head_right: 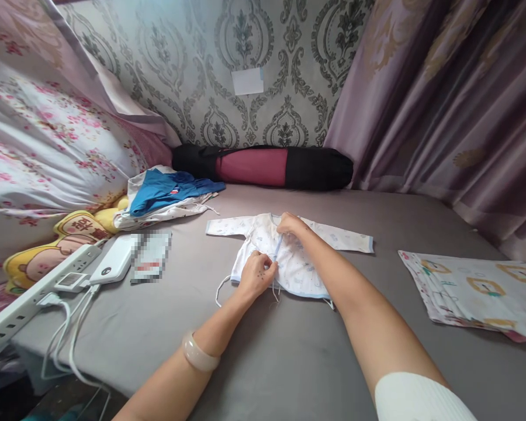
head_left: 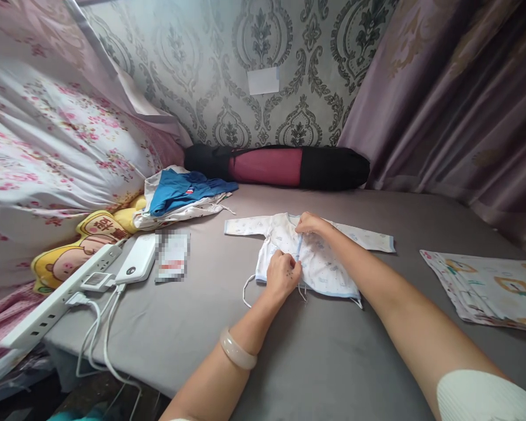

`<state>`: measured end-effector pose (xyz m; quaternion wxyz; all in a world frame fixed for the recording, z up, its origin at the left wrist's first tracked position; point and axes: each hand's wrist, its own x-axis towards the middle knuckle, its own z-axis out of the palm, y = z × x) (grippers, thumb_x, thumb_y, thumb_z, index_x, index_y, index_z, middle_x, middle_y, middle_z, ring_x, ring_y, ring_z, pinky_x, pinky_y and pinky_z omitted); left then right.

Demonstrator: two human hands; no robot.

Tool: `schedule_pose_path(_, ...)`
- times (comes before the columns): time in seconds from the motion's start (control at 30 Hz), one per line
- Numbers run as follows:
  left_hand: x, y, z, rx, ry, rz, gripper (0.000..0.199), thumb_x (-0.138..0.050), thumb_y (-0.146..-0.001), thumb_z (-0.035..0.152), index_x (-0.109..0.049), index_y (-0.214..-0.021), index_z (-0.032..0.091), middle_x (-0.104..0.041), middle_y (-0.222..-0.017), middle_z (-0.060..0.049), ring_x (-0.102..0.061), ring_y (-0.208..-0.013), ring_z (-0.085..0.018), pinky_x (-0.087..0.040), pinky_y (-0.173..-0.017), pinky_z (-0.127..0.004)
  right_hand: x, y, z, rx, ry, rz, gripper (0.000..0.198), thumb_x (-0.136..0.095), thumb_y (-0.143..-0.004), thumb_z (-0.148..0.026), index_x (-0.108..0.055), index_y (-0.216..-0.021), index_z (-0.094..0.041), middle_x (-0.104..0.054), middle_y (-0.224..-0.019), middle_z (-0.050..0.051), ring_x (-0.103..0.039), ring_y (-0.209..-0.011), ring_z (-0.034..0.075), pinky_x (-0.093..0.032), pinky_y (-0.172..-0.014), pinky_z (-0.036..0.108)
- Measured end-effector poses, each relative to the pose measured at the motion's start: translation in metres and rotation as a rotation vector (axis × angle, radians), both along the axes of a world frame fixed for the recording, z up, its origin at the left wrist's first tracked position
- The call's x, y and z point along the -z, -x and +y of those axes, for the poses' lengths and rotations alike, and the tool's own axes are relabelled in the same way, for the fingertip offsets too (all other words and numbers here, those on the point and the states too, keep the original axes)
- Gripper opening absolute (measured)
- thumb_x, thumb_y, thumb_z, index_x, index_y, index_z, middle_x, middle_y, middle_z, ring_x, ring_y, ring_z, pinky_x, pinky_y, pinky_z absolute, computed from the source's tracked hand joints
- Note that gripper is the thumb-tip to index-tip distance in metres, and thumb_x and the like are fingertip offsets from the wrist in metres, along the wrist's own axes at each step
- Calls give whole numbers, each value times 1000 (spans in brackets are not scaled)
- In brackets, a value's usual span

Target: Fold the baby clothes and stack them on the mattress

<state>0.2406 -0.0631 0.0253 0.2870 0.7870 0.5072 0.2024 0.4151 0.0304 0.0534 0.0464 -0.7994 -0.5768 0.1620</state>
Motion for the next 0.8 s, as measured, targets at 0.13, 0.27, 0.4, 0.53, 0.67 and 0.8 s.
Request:
schedule_pose_path(0.13,0,0,0,0,-6,3,15,-55,-82,22,-64,-71,17,-58,-89,-8,-59,-86,-19,-46,-79,-29,3,-2,-11,-12,-43,-51,21,-57,-78,-22,-72,-92,-18,-71,-94,12,-65,-94,25,-45,-74,28)
schedule_pose_path(0.27,0,0,-1,-3,-6,9,13,-56,-81,23,-64,-72,17,-57,-88,-7,-59,-88,-19,-46,-80,-29,9,-18,-21,-109,-118,5,30,-44,-88,-23,-71,-99,-20,-71,-104,7,-63,-97,21,-43,-76,24)
schedule_pose_path(0.4,0,0,-1,1,-2,4,13,-56,-81,23,-63,-71,17,-56,-86,-7,-59,-87,-19,-45,-80,-29,13,-37,-29,-313,-160,51,34,-44,-83,-11,-69,-103,-20,-69,-108,3,-60,-101,18,-41,-83,22)
schedule_pose_path(0.53,-1,0,-1,-5,-6,-3,13,-56,-81,22,-61,-70,18,-55,-84,-6,-59,-87,-19,-45,-80,-28,16,-37,-38,-354,-184,-19,29,-48,-80,-9,-67,-99,-19,-66,-106,6,-58,-100,19,-40,-85,24)
schedule_pose_path(0.67,1,1,-1,9,-6,-1,13,-56,-81,22,-59,-70,18,-55,-85,-6,-58,-85,-18,-45,-80,-28,24,-21,-48,-202,-322,-58,23,-45,-86,-15,-63,-98,-19,-62,-106,8,-58,-95,20,-41,-81,26)
schedule_pose_path(0.8,6,3,-2,32,-68,1,5,-55,-82,22,-59,-84,19,-55,-90,-5,-57,-86,-17,-45,-77,-28,35,-4,-58,10,-437,-89,24,-42,-92,-22,-58,-109,-18,-58,-112,11,-57,-97,22,-43,-81,29)
